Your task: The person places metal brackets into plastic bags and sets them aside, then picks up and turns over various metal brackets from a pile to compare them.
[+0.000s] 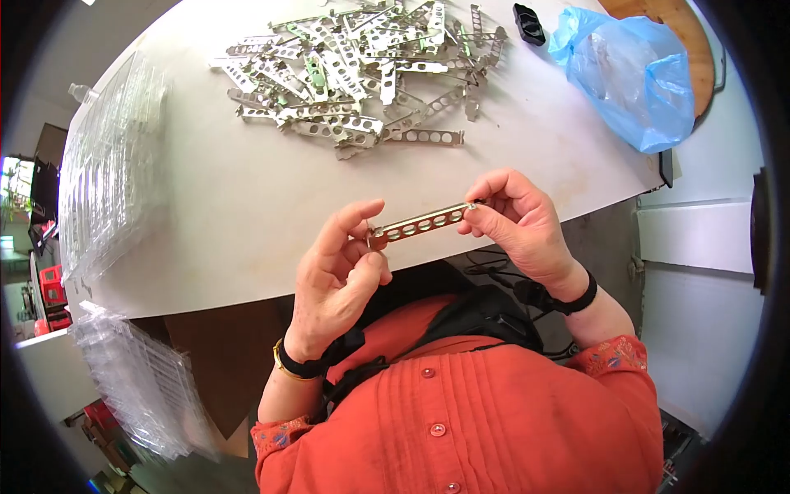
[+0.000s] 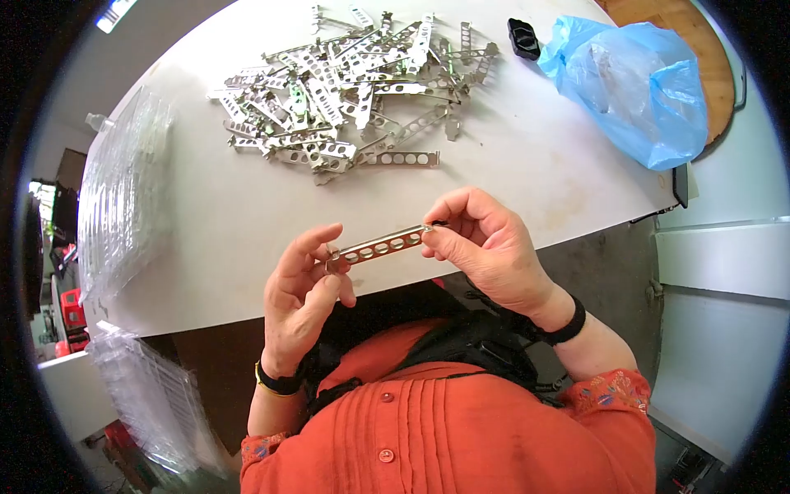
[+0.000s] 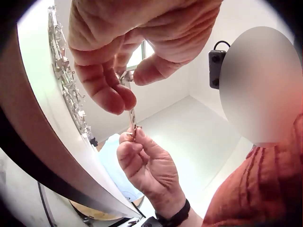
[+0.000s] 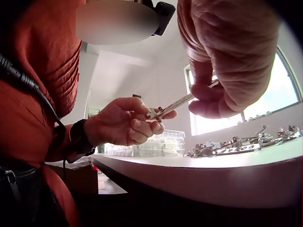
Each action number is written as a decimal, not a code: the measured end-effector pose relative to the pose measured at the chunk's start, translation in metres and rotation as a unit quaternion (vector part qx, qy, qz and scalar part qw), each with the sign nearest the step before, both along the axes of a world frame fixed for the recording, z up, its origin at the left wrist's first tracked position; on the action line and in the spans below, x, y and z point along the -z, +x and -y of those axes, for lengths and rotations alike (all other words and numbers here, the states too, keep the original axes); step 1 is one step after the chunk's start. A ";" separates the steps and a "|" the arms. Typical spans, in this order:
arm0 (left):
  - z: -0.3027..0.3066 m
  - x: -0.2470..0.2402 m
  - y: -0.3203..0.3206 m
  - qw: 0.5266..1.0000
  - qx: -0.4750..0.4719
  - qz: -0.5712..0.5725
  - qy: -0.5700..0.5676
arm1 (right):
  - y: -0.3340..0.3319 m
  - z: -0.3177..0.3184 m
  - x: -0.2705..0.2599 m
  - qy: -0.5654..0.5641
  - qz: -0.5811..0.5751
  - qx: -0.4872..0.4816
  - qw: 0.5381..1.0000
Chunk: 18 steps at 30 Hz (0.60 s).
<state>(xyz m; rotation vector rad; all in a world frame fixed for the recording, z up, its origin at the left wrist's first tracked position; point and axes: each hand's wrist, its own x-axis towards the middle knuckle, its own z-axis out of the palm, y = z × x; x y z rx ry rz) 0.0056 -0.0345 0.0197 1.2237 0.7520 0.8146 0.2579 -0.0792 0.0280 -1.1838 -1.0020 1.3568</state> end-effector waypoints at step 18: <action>-0.001 0.020 0.010 0.989 -0.060 -0.093 0.097 | -0.009 0.002 0.004 0.041 0.093 -0.006 0.995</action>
